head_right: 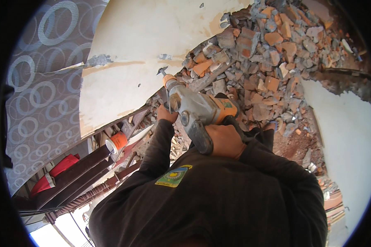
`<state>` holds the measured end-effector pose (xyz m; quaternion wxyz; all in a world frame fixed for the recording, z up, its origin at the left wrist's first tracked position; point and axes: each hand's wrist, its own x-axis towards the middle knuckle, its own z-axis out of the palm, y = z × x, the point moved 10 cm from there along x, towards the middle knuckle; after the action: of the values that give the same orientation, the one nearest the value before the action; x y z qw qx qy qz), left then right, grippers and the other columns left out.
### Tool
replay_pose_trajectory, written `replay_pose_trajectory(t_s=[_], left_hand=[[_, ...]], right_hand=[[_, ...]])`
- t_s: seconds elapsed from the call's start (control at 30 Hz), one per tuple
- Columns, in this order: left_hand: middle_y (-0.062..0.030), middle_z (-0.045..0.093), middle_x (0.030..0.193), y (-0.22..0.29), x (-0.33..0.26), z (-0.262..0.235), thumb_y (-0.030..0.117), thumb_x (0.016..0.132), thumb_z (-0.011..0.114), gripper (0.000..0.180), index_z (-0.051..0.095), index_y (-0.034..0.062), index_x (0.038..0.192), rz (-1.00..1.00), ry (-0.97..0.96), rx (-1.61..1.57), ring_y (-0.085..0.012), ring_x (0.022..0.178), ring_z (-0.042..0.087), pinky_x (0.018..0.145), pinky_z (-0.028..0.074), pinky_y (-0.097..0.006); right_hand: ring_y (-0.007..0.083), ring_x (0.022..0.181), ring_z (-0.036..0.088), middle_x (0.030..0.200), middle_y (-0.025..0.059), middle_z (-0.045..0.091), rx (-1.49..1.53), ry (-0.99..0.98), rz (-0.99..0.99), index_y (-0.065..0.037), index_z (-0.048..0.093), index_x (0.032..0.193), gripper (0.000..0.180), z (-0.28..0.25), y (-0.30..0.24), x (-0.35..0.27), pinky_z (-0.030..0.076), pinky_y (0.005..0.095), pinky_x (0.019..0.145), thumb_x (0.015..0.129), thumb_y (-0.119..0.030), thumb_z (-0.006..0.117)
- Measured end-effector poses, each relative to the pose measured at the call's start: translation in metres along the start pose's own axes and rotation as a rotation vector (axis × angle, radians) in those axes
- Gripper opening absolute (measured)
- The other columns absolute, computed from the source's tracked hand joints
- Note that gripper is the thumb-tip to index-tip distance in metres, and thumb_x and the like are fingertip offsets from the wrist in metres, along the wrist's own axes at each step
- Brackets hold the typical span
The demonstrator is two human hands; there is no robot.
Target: The person uses a rotary hammer drill to break a brick wall, repeatedly striking the surface to remove plaster and bricks. Debris accumulates on the floor as the wall is progressively dismantled.
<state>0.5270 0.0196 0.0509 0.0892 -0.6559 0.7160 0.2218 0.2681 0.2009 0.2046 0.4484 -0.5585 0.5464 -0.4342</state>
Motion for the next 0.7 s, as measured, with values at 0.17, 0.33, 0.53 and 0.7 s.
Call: replay_pose_trajectory(t_s=[0.17, 0.33, 0.53, 0.7], left_hand=[[-0.0270, 0.070, 0.097, 0.017, -0.003, -0.008, 0.046, 0.072, 0.079, 0.051, 0.073, 0.0013, 0.096, 0.070, 0.001, 0.002, -0.0423, 0.096, 0.068, 0.082, 0.054, -0.049], [-0.0267, 0.070, 0.097, 0.020, -0.003, -0.009, 0.042, 0.072, 0.079, 0.048, 0.073, 0.0024, 0.098, 0.103, -0.033, 0.033, -0.0426, 0.096, 0.068, 0.082, 0.054, -0.049], [-0.0262, 0.070, 0.098, 0.017, 0.000, -0.011, 0.039, 0.071, 0.080, 0.046, 0.073, 0.0031, 0.099, 0.118, 0.026, 0.059, -0.0423, 0.095, 0.068, 0.082, 0.055, -0.048], [-0.0253, 0.071, 0.099, 0.022, -0.002, -0.010, 0.038, 0.070, 0.081, 0.046, 0.073, 0.0034, 0.099, 0.133, -0.029, 0.024, -0.0415, 0.096, 0.068, 0.082, 0.055, -0.047]], right_hand=[[0.0354, 0.075, 0.067, 0.082, 0.0143, 0.067, 0.011, 0.009, -0.027, -0.005, 0.063, 0.089, 0.029, -0.001, 0.000, 0.001, 0.053, 0.0436, 0.067, 0.078, -0.031, 0.071], [0.0353, 0.074, 0.067, 0.082, 0.0142, 0.067, 0.014, 0.017, -0.024, -0.005, 0.063, 0.088, 0.029, -0.002, 0.001, 0.002, 0.054, 0.0434, 0.067, 0.077, -0.030, 0.071], [0.0351, 0.075, 0.068, 0.082, 0.0140, 0.068, 0.017, 0.024, -0.014, -0.005, 0.063, 0.088, 0.029, -0.004, 0.002, 0.003, 0.053, 0.0438, 0.067, 0.078, -0.031, 0.071], [0.0343, 0.076, 0.068, 0.082, 0.0133, 0.068, -0.006, 0.016, 0.010, -0.006, 0.064, 0.089, 0.028, -0.002, 0.006, 0.003, 0.053, 0.0434, 0.067, 0.078, -0.031, 0.070]])
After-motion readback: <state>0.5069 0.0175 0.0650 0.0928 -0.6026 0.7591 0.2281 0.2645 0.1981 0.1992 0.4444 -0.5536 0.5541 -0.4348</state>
